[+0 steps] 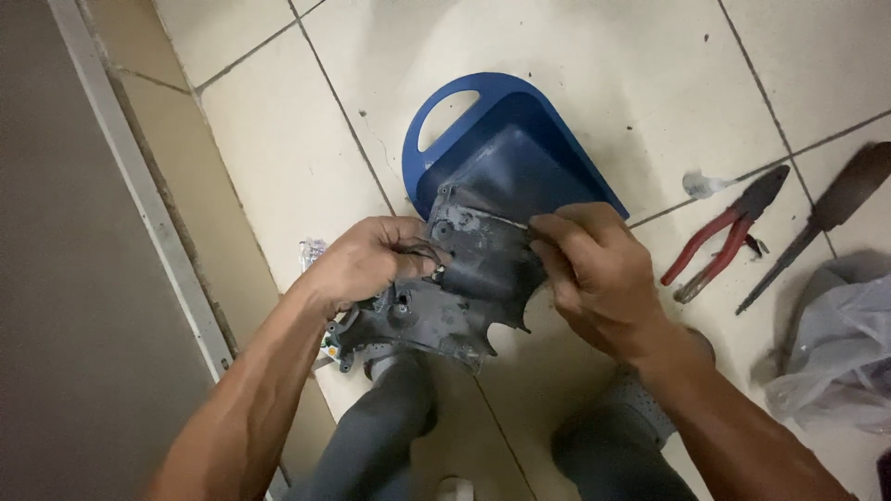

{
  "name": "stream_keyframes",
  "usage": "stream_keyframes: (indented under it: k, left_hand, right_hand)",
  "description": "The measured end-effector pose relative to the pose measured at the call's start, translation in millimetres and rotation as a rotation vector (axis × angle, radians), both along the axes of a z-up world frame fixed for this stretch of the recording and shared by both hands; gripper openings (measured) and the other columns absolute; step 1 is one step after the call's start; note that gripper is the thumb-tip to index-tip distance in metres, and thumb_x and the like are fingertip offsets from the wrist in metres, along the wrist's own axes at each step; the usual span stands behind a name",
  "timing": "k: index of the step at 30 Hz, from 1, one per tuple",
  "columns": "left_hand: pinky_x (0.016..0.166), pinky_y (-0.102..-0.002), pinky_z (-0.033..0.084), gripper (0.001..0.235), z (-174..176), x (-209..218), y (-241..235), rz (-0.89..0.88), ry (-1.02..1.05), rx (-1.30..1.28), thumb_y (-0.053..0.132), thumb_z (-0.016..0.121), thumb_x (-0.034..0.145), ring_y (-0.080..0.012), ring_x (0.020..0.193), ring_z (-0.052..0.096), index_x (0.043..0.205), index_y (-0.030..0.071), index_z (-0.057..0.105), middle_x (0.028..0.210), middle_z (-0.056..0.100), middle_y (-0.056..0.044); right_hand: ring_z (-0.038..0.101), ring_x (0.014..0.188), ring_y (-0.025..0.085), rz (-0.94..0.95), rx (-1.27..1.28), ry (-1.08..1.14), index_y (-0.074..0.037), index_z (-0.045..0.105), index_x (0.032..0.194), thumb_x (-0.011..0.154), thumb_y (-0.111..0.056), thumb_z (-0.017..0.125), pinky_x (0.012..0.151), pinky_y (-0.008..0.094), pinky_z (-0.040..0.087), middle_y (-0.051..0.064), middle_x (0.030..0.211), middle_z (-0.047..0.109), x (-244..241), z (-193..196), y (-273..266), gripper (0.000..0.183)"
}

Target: The person sits on a small stool and works on a dark grey motorcycle part, likely a brake caliper. They use a screwdriver to scrape the surface and a syringe to apply a white substance into the component's crevices. The person repeatedly switches between scraping and applying the substance.

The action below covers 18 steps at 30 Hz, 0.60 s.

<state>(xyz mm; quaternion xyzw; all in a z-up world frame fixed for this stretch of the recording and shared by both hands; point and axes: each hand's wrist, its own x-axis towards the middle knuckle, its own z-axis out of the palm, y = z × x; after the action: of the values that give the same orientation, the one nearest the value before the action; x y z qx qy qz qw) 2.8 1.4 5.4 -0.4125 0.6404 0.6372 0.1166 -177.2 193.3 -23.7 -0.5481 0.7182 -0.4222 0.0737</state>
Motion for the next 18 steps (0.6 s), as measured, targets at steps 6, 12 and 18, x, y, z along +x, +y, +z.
stream_keyframes:
  k: [6,12,18]
  left_hand:
    - [0.075,-0.036,0.059,0.015,-8.1,5.7,-4.0,0.011,0.002,-0.016,0.004,0.076,0.08,-0.0204,0.072,0.059,0.095,-0.001,0.076,0.08,0.071,-0.01]
    - [0.077,-0.036,0.061,0.022,-4.7,2.8,-3.4,0.025,0.032,0.019,0.003,0.076,0.08,-0.0198,0.073,0.064,0.101,0.0,0.077,0.083,0.074,-0.011]
    - [0.078,-0.037,0.062,0.022,2.9,1.0,-4.1,0.042,0.071,0.062,0.002,0.076,0.08,-0.0213,0.074,0.068,0.101,-0.001,0.077,0.083,0.075,-0.013]
  right_hand:
    - [0.069,0.089,0.03,-0.038,-0.003,-0.03,-0.008,0.073,0.11,0.091,0.003,0.073,0.083,0.041,0.059,0.011,0.092,0.064,3.4,3.1,2.6,0.022]
    - [0.069,0.088,0.031,-0.084,0.027,-0.019,-0.007,0.075,0.109,0.09,0.002,0.075,0.079,0.04,0.058,0.011,0.091,0.064,-0.1,5.8,10.8,0.021]
    - [0.069,0.089,0.028,-0.05,0.072,-0.028,-0.008,0.076,0.108,0.091,0.003,0.074,0.086,0.037,0.055,0.012,0.091,0.065,-2.0,26.7,17.5,0.02]
